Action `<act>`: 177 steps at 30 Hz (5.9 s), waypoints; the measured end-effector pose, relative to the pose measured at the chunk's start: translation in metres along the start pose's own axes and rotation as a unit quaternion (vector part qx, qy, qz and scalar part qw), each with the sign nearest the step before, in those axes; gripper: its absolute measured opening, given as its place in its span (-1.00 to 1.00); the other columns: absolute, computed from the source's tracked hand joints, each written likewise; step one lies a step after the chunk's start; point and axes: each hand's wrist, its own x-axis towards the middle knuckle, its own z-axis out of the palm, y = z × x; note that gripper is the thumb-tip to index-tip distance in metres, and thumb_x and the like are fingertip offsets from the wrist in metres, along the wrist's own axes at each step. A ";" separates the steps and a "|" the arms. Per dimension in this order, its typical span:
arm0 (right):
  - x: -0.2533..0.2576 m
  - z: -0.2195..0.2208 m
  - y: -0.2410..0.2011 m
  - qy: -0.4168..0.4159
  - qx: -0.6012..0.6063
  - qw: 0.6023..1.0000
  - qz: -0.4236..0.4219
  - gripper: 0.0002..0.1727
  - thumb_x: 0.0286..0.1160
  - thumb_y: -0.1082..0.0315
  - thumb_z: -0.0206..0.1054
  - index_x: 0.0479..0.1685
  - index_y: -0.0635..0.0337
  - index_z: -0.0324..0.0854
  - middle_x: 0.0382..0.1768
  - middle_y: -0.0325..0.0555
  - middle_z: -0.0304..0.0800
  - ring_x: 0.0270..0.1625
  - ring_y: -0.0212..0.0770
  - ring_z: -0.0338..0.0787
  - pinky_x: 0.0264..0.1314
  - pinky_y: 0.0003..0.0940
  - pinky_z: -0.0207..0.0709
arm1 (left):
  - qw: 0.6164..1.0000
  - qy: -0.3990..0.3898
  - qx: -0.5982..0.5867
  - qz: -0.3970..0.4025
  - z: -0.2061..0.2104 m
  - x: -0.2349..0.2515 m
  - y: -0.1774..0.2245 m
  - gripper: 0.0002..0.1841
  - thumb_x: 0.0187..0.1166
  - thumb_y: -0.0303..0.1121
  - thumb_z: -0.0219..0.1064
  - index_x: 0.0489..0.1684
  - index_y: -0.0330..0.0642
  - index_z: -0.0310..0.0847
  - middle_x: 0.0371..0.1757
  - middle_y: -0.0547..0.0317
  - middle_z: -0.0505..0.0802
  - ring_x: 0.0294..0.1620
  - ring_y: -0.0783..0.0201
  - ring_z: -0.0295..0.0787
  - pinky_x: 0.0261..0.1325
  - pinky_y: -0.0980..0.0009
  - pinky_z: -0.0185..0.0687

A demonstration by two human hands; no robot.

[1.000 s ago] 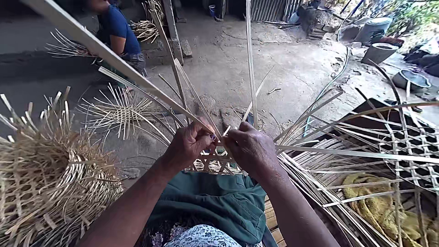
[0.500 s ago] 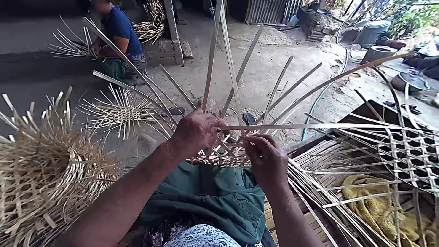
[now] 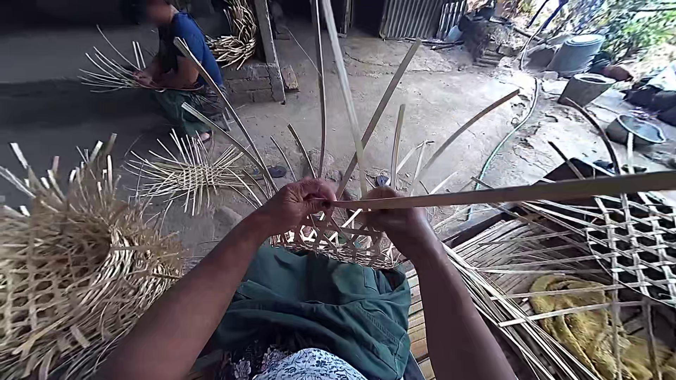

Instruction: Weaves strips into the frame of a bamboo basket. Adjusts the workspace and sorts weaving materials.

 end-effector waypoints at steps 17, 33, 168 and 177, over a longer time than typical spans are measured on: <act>-0.009 -0.011 -0.010 0.042 -0.401 0.909 -0.109 -0.71 0.71 0.20 0.26 0.04 0.14 0.85 -0.21 0.11 0.82 -0.20 0.13 0.85 -0.14 0.21 0.68 | 0.962 0.096 0.244 -0.073 0.034 0.022 0.021 -0.67 0.58 -0.40 0.37 0.29 -0.04 0.79 -0.23 0.18 0.86 -0.29 0.26 0.75 -0.15 0.15 0.71; 0.003 -0.025 -0.015 -0.110 -0.256 0.958 0.062 -0.54 0.72 -0.11 0.22 -0.40 0.02 0.75 -0.56 -0.32 0.64 -0.50 -0.37 0.56 -0.31 -0.19 0.46 | 0.990 0.112 -0.086 -0.013 0.028 0.005 0.009 -0.83 0.47 -0.66 0.40 -0.13 -0.19 0.72 -0.21 0.23 0.85 -0.27 0.42 0.79 -0.14 0.45 0.79; -0.063 0.012 -0.006 0.207 -0.341 0.912 -0.094 -0.53 0.48 0.23 0.43 0.39 0.09 0.73 -0.38 -0.10 0.80 -0.44 -0.17 0.74 -0.37 -0.15 0.64 | 0.918 0.128 0.363 0.094 0.049 -0.001 0.031 -0.52 0.12 -0.15 0.74 -0.01 -0.15 0.80 -0.20 0.15 0.87 -0.15 0.16 0.74 -0.05 0.19 0.67; -0.038 -0.016 0.011 -0.024 0.159 0.987 -0.013 -0.85 0.20 0.54 0.53 -0.33 0.12 0.74 -0.50 -0.34 0.79 -0.51 -0.54 0.68 -0.45 -0.61 0.61 | 0.985 0.078 0.144 0.060 0.037 -0.007 0.020 -0.65 0.16 -0.39 0.69 -0.17 -0.08 0.64 -0.21 0.36 0.75 -0.14 0.51 0.66 -0.06 0.59 0.64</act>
